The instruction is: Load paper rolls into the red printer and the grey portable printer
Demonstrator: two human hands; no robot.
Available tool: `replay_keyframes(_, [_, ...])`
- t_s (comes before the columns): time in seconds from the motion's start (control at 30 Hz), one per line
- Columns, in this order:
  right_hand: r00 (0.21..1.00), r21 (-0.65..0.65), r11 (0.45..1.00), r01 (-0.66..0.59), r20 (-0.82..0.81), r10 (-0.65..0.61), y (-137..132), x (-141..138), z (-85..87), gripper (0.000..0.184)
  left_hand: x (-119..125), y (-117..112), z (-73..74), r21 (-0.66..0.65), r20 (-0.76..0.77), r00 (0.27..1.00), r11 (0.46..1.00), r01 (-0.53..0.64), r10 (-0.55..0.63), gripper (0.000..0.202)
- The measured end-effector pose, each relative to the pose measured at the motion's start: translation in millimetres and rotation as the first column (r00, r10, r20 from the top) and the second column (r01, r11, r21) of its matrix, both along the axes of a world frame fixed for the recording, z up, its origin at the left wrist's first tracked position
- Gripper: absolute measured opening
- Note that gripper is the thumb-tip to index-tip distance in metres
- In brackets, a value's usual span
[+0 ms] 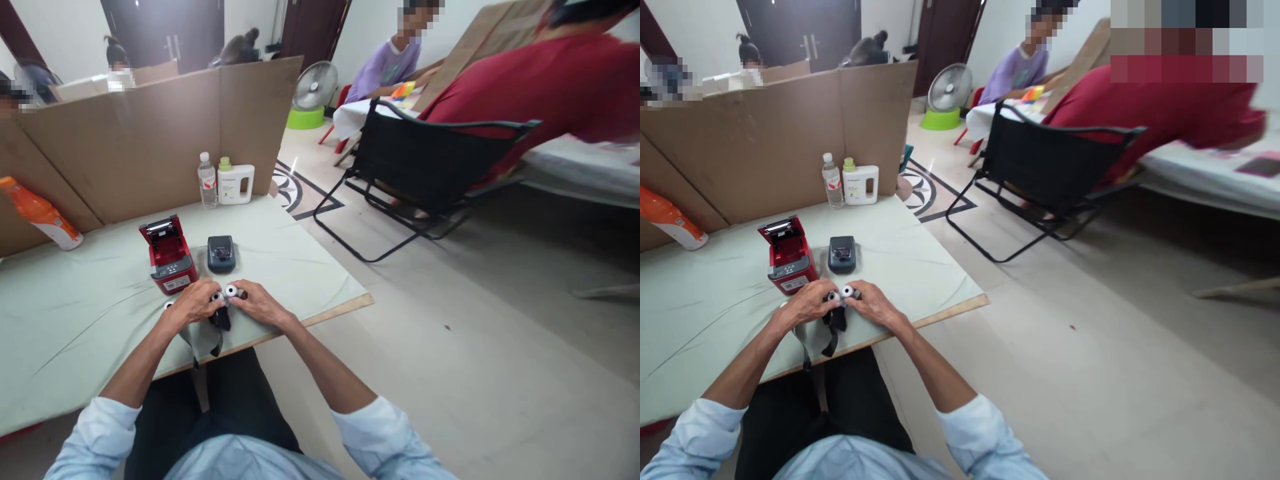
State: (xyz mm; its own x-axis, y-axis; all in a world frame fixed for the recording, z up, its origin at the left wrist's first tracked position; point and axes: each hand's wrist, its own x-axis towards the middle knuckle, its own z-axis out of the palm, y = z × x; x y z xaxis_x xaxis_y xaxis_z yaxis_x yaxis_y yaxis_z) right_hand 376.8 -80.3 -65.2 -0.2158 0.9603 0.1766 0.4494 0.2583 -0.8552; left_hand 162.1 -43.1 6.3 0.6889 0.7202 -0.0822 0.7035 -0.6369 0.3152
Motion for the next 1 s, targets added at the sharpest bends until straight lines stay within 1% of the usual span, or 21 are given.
replay_keyframes(0.07, [1.000,0.014,1.000,0.008,0.015,-0.008,-0.8,-8.7,1.1,0.029,-4.8,-0.6,-3.6,0.010,0.035,0.999,1.000,-0.005,0.005,0.020])
replay_keyframes(0.13, [1.000,0.007,1.000,0.018,0.019,-0.018,-1.2,-18.5,4.2,0.027,-10.5,-1.1,-4.7,0.019,0.040,0.999,1.000,-0.018,0.017,0.019])
replay_keyframes(0.27, [1.000,0.008,1.000,-0.010,0.018,0.010,-1.3,-43.9,9.0,0.021,-25.5,-3.3,-2.2,0.050,-0.049,0.999,0.999,-0.020,0.023,0.017])
replay_keyframes(0.33, [1.000,0.022,1.000,-0.017,0.018,0.017,-1.6,-56.4,9.4,0.020,-33.3,-5.3,-0.6,0.069,-0.063,0.997,0.997,-0.027,0.032,0.014])
replay_keyframes(0.43, [0.999,0.012,0.999,-0.043,-0.002,0.043,-3.2,-67.7,9.6,0.021,-44.4,-8.2,2.4,0.039,0.009,0.999,0.999,-0.034,0.034,0.014])
replay_keyframes(0.53, [0.996,-0.027,0.997,-0.068,-0.058,0.066,-6.7,-67.2,11.1,0.028,-57.3,-10.2,9.4,0.012,0.142,0.989,0.998,-0.054,0.052,0.025])
replay_keyframes(0.6, [0.994,-0.072,0.995,-0.074,-0.086,0.067,-9.8,-62.8,12.6,0.033,-68.6,-11.4,15.8,0.024,0.208,0.972,0.993,-0.116,0.109,0.030])
replay_keyframes(0.67, [0.993,-0.109,0.991,-0.078,-0.095,0.068,-12.7,-57.8,13.8,0.035,-81.7,-13.4,21.3,0.036,0.237,0.956,0.981,-0.189,0.175,0.033])
replay_keyframes(0.73, [0.993,-0.123,0.989,-0.076,-0.100,0.064,-15.0,-53.9,14.3,0.037,-94.2,-16.9,23.5,0.030,0.228,0.948,0.971,-0.235,0.222,0.037])
replay_keyframes(0.8, [0.992,-0.125,0.989,-0.077,-0.110,0.064,-16.5,-51.5,14.3,0.038,-103.5,-21.6,21.3,0.019,0.199,0.947,0.965,-0.261,0.252,0.041])
replay_keyframes(0.9, [0.989,-0.128,0.987,-0.098,-0.121,0.082,-17.8,-49.4,15.0,0.039,-108.6,-28.8,12.0,0.021,0.166,0.951,0.964,-0.266,0.259,0.043])
replay_keyframes(1.0, [0.988,-0.125,0.987,-0.103,-0.126,0.087,-18.6,-46.9,16.9,0.043,-107.5,-33.9,2.2,0.036,0.156,0.952,0.961,-0.273,0.264,0.038])
